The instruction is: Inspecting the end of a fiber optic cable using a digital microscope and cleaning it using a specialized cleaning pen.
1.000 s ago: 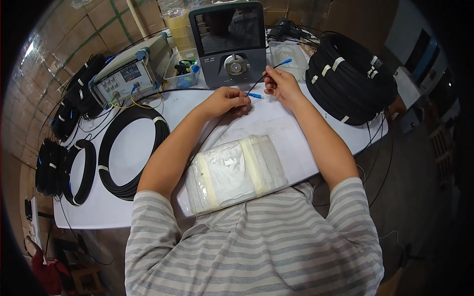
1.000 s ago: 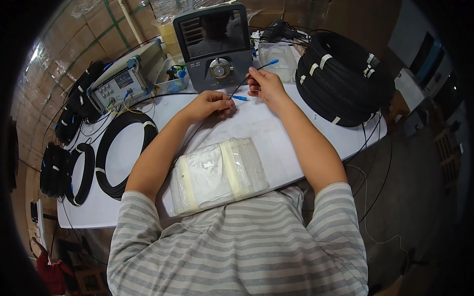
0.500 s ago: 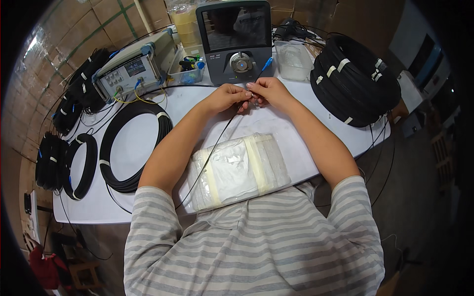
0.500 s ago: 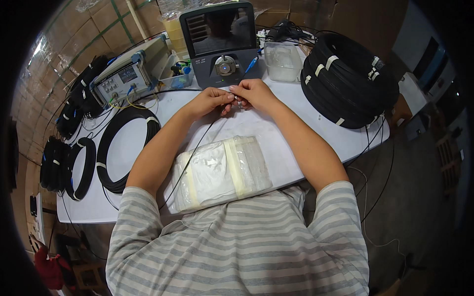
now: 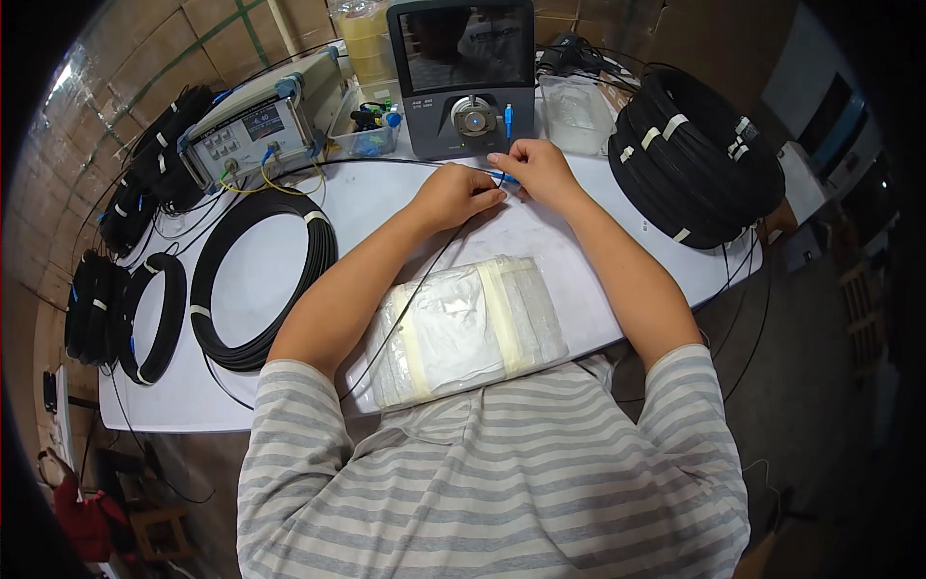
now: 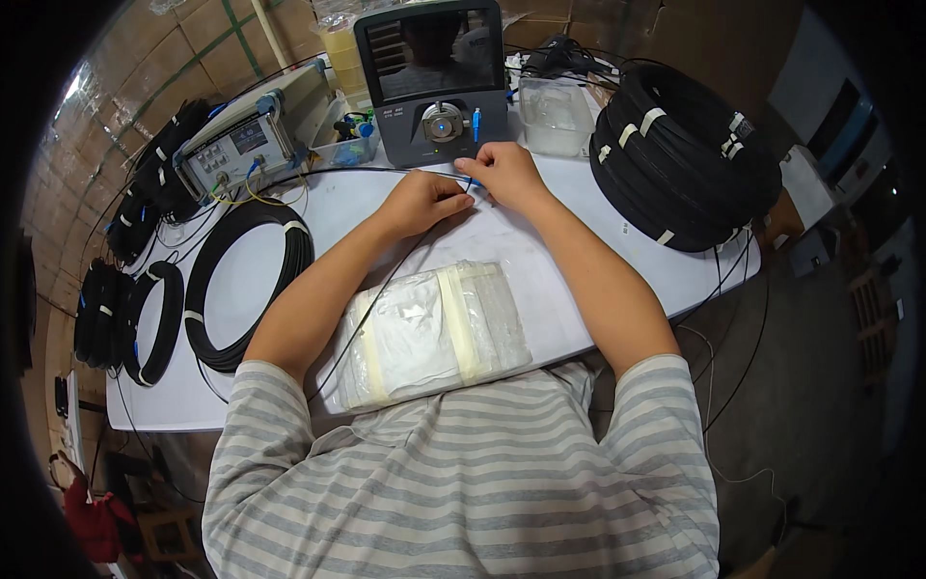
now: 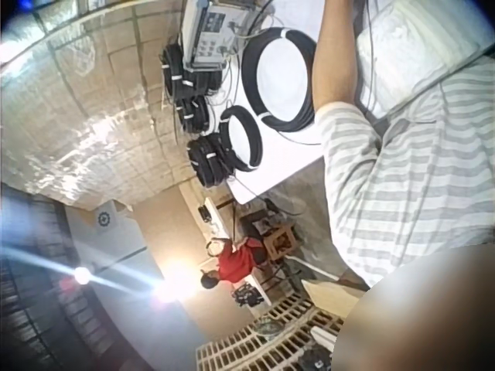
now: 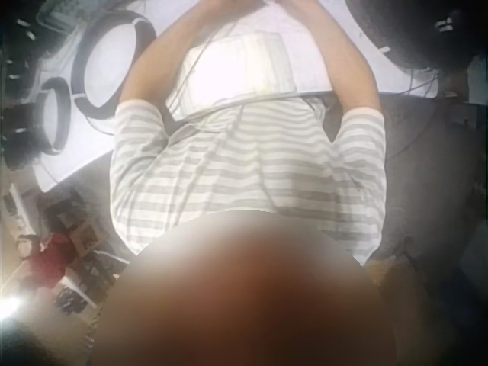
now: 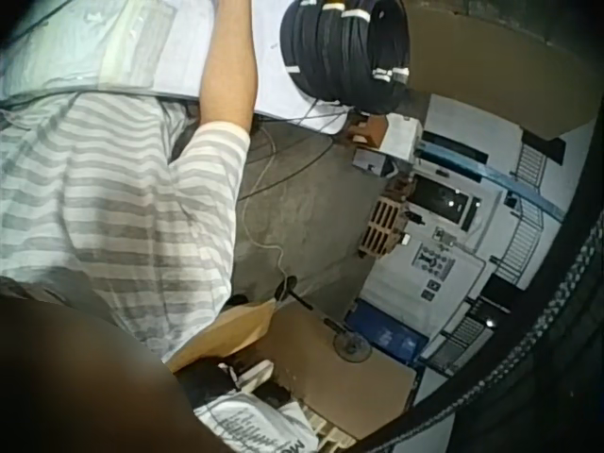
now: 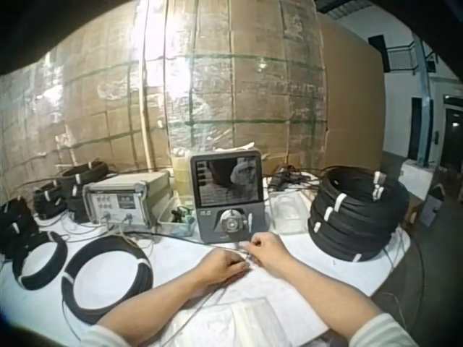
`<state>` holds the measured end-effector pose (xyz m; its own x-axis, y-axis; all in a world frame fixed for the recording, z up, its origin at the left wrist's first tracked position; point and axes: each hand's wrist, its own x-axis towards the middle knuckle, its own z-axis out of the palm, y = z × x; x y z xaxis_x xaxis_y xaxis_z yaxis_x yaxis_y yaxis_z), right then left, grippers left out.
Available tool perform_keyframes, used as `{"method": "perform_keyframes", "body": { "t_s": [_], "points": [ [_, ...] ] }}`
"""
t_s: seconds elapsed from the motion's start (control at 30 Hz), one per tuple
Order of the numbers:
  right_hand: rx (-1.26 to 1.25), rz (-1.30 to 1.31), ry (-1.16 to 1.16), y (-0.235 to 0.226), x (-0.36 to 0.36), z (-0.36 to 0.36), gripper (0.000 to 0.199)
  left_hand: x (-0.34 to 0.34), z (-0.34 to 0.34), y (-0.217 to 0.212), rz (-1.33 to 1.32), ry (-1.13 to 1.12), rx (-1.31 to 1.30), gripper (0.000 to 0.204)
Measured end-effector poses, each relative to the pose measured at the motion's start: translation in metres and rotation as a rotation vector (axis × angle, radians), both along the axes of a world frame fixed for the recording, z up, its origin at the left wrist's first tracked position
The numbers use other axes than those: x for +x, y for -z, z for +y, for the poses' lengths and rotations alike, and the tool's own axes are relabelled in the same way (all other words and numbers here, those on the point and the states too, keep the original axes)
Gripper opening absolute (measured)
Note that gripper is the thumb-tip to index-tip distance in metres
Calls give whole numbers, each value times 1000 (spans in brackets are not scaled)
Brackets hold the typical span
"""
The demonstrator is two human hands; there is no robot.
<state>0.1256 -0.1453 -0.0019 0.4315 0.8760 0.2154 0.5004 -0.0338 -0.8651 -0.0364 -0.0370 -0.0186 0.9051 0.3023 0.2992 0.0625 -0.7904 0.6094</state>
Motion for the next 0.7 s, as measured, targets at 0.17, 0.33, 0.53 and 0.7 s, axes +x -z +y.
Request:
{"method": "perform_keyframes", "body": {
  "t_s": [0.17, 0.33, 0.53, 0.7],
  "points": [
    [-29, -195, 63, 5, 7, 3, 42, -2, -5, -7, 4, -52, 285, 25],
    [-45, -324, 102, 4, 6, 3, 42, -5, -1, -7, -53, -39, 473, 22],
    [82, 485, 7, 2, 29, -4, 31, -5, 6, -7, 8, -43, 427, 21],
    [134, 681, -130, 0, 32, -12, 32, -2, 20, 11, -93, -29, -197, 25]
  ]
}}
